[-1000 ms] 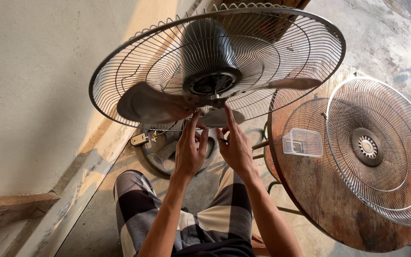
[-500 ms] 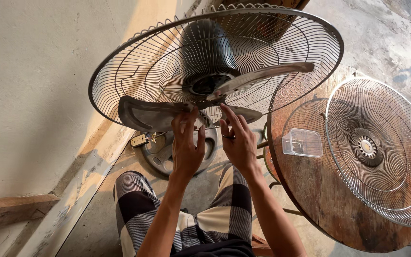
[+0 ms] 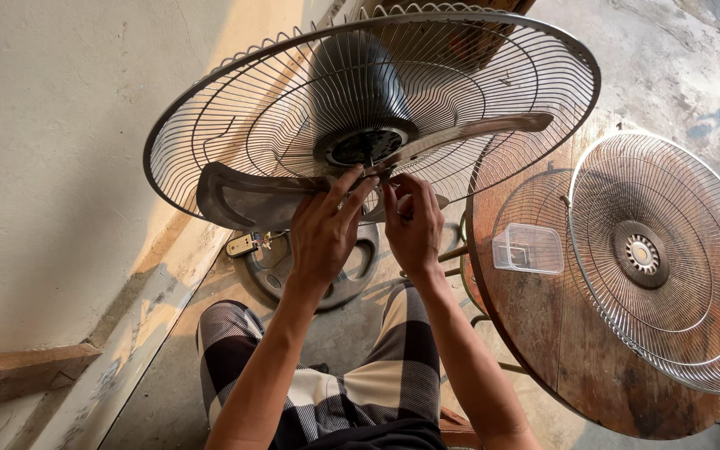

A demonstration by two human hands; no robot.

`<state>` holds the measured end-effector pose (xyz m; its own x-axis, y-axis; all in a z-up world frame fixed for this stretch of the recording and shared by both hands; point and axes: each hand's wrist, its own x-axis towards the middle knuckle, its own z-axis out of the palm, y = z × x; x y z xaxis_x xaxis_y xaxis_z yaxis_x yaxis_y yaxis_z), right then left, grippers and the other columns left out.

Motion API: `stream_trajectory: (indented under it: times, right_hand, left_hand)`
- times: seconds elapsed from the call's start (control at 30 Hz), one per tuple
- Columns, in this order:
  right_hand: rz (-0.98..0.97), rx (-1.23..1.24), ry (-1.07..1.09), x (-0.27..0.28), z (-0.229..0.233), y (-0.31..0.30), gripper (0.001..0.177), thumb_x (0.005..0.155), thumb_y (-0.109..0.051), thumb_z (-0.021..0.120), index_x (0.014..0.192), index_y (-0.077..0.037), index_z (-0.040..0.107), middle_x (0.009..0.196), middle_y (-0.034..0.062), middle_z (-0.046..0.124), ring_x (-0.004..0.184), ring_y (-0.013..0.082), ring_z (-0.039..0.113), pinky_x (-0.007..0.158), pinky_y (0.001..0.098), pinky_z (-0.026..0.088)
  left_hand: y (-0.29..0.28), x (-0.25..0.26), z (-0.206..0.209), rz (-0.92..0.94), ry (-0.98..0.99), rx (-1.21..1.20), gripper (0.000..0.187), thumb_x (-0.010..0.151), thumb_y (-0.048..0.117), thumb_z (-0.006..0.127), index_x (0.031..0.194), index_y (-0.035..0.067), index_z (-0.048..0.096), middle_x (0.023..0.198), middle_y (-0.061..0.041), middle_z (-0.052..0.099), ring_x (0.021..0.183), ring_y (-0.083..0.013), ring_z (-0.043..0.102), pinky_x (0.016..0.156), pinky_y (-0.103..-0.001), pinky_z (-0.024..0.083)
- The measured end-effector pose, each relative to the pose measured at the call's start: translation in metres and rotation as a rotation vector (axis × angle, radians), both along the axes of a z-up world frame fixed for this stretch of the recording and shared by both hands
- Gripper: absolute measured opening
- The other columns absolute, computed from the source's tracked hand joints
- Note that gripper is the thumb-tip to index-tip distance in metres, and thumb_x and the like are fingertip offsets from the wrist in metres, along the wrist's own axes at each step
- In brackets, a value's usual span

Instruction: The person uses a screwdriver to tighten the central hub of a standing electric fan, then installs the fan blade onto the motor shaft and secures it. Finally, the person places the front wire cage over the blade and aligns it with the fan body.

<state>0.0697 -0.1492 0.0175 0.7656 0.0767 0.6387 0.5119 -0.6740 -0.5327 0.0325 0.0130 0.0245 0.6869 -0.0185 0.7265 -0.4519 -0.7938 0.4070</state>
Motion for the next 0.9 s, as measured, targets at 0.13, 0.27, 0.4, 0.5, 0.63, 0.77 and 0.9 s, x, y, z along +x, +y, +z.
stream_trajectory:
  times: [0.13, 0.27, 0.4, 0.5, 0.63, 0.77, 0.9]
  right_hand:
    - [0.009, 0.049, 0.011, 0.0, -0.001, -0.001, 0.026, 0.102, -0.015, 0.072, 0.124, -0.004, 0.065, 0.094, 0.0042, 0.069, 0.06, 0.0065, 0.058, 0.049, 0.0236, 0.047]
    - [0.018, 0.043, -0.018, 0.001, 0.003, 0.0, 0.019, 0.103, -0.012, 0.071, 0.121, -0.004, 0.069, 0.095, 0.0042, 0.067, 0.062, 0.0065, 0.056, 0.05, 0.0231, 0.046]
    - [0.008, 0.037, 0.006, 0.003, 0.006, 0.001, 0.019, 0.102, -0.011, 0.072, 0.119, -0.003, 0.071, 0.093, 0.0042, 0.067, 0.059, 0.0073, 0.052, 0.049, 0.0243, 0.042]
    - [0.025, 0.076, 0.007, 0.003, 0.009, 0.003, 0.019, 0.102, -0.011, 0.071, 0.119, -0.004, 0.07, 0.096, 0.0041, 0.068, 0.06, 0.0064, 0.052, 0.05, 0.0232, 0.043]
    - [0.035, 0.094, 0.019, 0.003, 0.008, 0.003, 0.018, 0.103, -0.011, 0.07, 0.12, -0.004, 0.07, 0.094, 0.0039, 0.067, 0.061, 0.0064, 0.052, 0.05, 0.0233, 0.042]
    - [0.042, 0.073, 0.007, 0.004, 0.002, 0.0, 0.02, 0.104, -0.012, 0.069, 0.123, -0.005, 0.068, 0.093, 0.0029, 0.066, 0.059, 0.0056, 0.049, 0.05, 0.0233, 0.039]
    - [0.049, 0.007, -0.025, 0.001, -0.005, -0.009, 0.023, 0.106, -0.014, 0.067, 0.127, -0.007, 0.066, 0.088, -0.0005, 0.063, 0.055, 0.0046, 0.041, 0.046, 0.0225, 0.034]
  left_hand:
    - [0.003, 0.006, -0.001, -0.018, -0.026, -0.017, 0.04, 0.099, 0.01, 0.072, 0.137, 0.022, 0.066, 0.136, 0.001, 0.068, 0.089, -0.0153, 0.072, 0.074, -0.031, 0.056]
    - [0.003, 0.009, -0.001, -0.022, -0.05, -0.039, 0.039, 0.099, 0.008, 0.073, 0.135, 0.02, 0.066, 0.135, 0.003, 0.069, 0.089, -0.0156, 0.072, 0.076, -0.031, 0.058]
    - [0.006, 0.011, 0.001, -0.022, -0.037, -0.01, 0.042, 0.096, 0.003, 0.072, 0.134, 0.02, 0.066, 0.134, 0.003, 0.069, 0.088, -0.0162, 0.072, 0.076, -0.032, 0.058]
    - [0.007, 0.013, 0.004, -0.026, -0.048, 0.016, 0.044, 0.096, 0.002, 0.072, 0.136, 0.019, 0.065, 0.134, 0.002, 0.069, 0.089, -0.0169, 0.072, 0.076, -0.031, 0.058]
    - [0.009, 0.012, 0.007, -0.041, -0.032, 0.027, 0.044, 0.096, 0.003, 0.072, 0.135, 0.019, 0.065, 0.134, 0.002, 0.069, 0.088, -0.0176, 0.072, 0.076, -0.032, 0.058]
    - [0.008, 0.009, 0.009, -0.074, -0.019, 0.0, 0.042, 0.096, 0.006, 0.071, 0.136, 0.016, 0.063, 0.136, -0.002, 0.067, 0.089, -0.0179, 0.072, 0.075, -0.032, 0.058]
    - [0.007, -0.001, 0.007, -0.087, -0.026, -0.09, 0.032, 0.102, 0.009, 0.069, 0.133, 0.013, 0.062, 0.136, -0.008, 0.064, 0.087, -0.0158, 0.072, 0.069, -0.029, 0.058]
